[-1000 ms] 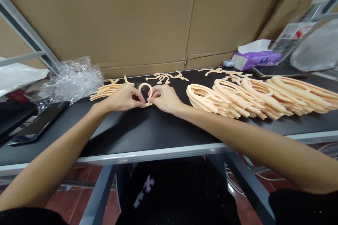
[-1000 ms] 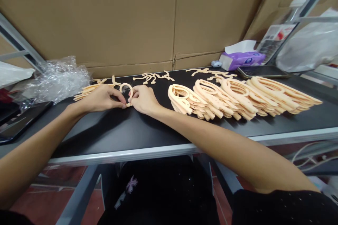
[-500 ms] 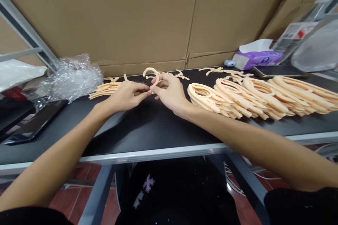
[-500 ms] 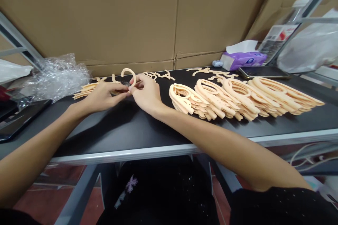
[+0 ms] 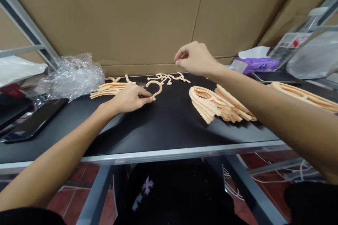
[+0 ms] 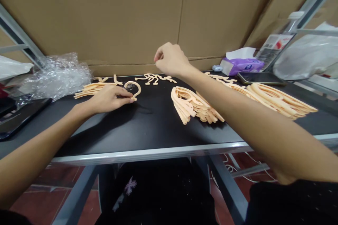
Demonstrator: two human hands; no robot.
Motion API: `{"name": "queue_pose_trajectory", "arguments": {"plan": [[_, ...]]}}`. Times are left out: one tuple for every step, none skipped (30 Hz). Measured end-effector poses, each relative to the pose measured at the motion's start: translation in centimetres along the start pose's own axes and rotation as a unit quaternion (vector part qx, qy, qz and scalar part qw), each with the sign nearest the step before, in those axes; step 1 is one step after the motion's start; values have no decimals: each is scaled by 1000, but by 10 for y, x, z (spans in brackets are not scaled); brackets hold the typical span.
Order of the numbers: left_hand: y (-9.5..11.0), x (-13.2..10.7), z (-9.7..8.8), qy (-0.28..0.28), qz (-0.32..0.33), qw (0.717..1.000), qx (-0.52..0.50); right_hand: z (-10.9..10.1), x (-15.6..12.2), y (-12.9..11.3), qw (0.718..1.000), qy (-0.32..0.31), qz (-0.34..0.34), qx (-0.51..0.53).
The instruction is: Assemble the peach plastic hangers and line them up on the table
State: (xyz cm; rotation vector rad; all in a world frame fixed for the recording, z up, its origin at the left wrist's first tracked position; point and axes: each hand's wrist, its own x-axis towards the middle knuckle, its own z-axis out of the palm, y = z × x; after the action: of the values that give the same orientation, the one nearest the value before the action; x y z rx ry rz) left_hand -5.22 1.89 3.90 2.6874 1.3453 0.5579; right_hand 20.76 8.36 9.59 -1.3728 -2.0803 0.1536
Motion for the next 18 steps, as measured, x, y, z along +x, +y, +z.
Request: {"name": "queue_pose_trajectory", "arguments": {"plan": [[0, 0, 1, 0, 1, 1000, 1, 1, 6, 8, 999, -28, 1, -37], [0, 1, 2, -1, 2, 1000, 3, 4, 11, 15, 995, -65, 6, -77], [1, 1, 2, -3, -1, 1000, 6, 8, 16, 21, 988, -99, 14, -118], [1, 1, 3, -4, -4, 1000, 7, 13, 19, 27, 979, -126, 24, -157], [1, 1, 4, -5, -7, 1000, 8, 18, 22, 31, 970, -143, 34, -194], [1, 1, 4, -4, -10, 1000, 9, 23, 24, 35, 962, -150, 43, -226], [0, 1, 5, -4, -12, 1000, 9, 27, 26, 39, 955, -150, 48, -251], [0, 1, 5, -4, -15, 1000, 8, 30, 27, 42, 950, -147, 51, -271], [0, 1, 6, -5, -17, 1000, 6, 33, 28, 45, 946, -147, 54, -283], [0, 1, 6, -7, -18, 1000, 4, 34, 28, 48, 943, -150, 57, -291], [0, 1, 6, -10, -19, 1000, 2, 35, 28, 50, 942, -152, 61, -294], [0, 1, 6, -13, -19, 1000, 1, 35, 28, 52, 940, -156, 65, -297], [0, 1, 7, -15, -18, 1000, -1, 34, 27, 54, 938, -160, 70, -300], [1, 1, 7, -16, -17, 1000, -1, 34, 26, 54, 936, -164, 73, -304], [2, 1, 8, -15, -15, 1000, -3, 33, 25, 54, 934, -168, 73, -306], [3, 1, 8, -14, -13, 1000, -5, 32, 23, 54, 934, -169, 69, -307], [3, 1, 8, -12, -11, 1000, -9, 31, 22, 52, 936, -168, 63, -303], [4, 1, 8, -11, -8, 1000, -12, 31, 22, 49, 939, -166, 54, -295]]}}
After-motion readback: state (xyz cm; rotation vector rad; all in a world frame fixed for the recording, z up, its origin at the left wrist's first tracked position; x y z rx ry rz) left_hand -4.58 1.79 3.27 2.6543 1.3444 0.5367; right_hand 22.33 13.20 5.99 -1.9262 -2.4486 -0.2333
